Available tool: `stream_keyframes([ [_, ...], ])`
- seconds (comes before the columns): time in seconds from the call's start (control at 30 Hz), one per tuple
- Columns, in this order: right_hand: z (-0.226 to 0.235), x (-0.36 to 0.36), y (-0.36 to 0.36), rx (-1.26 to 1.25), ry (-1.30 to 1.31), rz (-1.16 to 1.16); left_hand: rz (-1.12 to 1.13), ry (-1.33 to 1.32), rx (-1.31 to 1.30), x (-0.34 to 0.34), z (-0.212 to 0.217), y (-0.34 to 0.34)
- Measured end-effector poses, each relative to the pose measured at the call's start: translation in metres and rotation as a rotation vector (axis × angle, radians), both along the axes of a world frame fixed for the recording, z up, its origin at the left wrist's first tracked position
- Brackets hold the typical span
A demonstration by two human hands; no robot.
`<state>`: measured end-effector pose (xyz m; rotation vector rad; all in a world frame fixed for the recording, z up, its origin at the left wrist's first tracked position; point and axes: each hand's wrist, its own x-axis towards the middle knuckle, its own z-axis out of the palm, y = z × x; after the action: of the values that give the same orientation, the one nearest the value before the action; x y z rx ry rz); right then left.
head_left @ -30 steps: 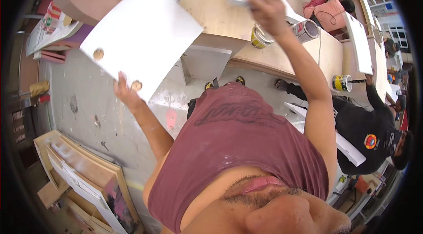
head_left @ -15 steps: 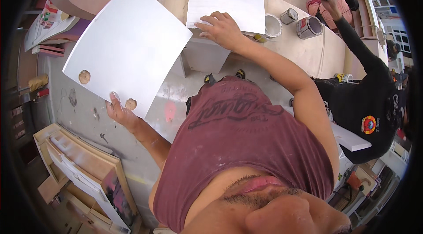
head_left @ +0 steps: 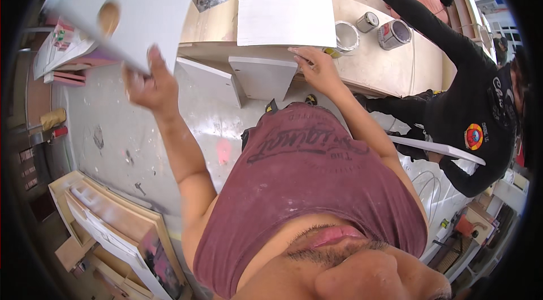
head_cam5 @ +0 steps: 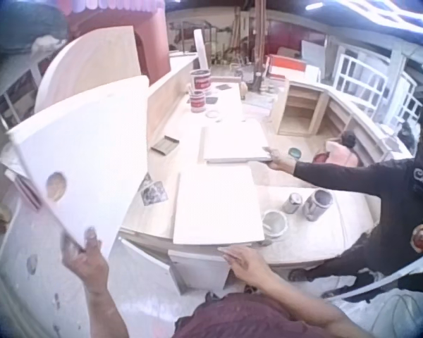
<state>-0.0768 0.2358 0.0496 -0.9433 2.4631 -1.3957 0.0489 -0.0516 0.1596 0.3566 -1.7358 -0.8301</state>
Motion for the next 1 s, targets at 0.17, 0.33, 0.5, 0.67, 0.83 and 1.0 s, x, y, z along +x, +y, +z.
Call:
stream_keyframes([
  [0.17,-0.007,-0.001,0.032,0.065,-0.092,-0.079,-0.049,-0.034,-0.642,-0.11,0.016,-0.034],
  [0.33,-0.024,0.004,0.068,0.103,-0.101,-0.133,-0.219,0.034,-0.849,-0.209,0.011,-0.029],
  [0.5,-0.037,-0.002,0.099,0.136,-0.083,-0.197,-0.243,-0.286,-0.962,-0.283,-0.018,0.0],
  [0.67,-0.049,-0.024,0.115,0.146,-0.089,-0.23,-0.293,-0.337,-1.122,-0.376,-0.073,0.01],
  [0.83,-0.058,-0.043,0.139,0.109,-0.127,-0.344,-0.305,-0.617,-1.148,-0.436,-0.095,0.051],
  [1.0,-0.075,-0.071,0.156,0.079,-0.262,-0.338,-0.392,-0.649,-1.13,-0.48,-0.149,0.02],
])
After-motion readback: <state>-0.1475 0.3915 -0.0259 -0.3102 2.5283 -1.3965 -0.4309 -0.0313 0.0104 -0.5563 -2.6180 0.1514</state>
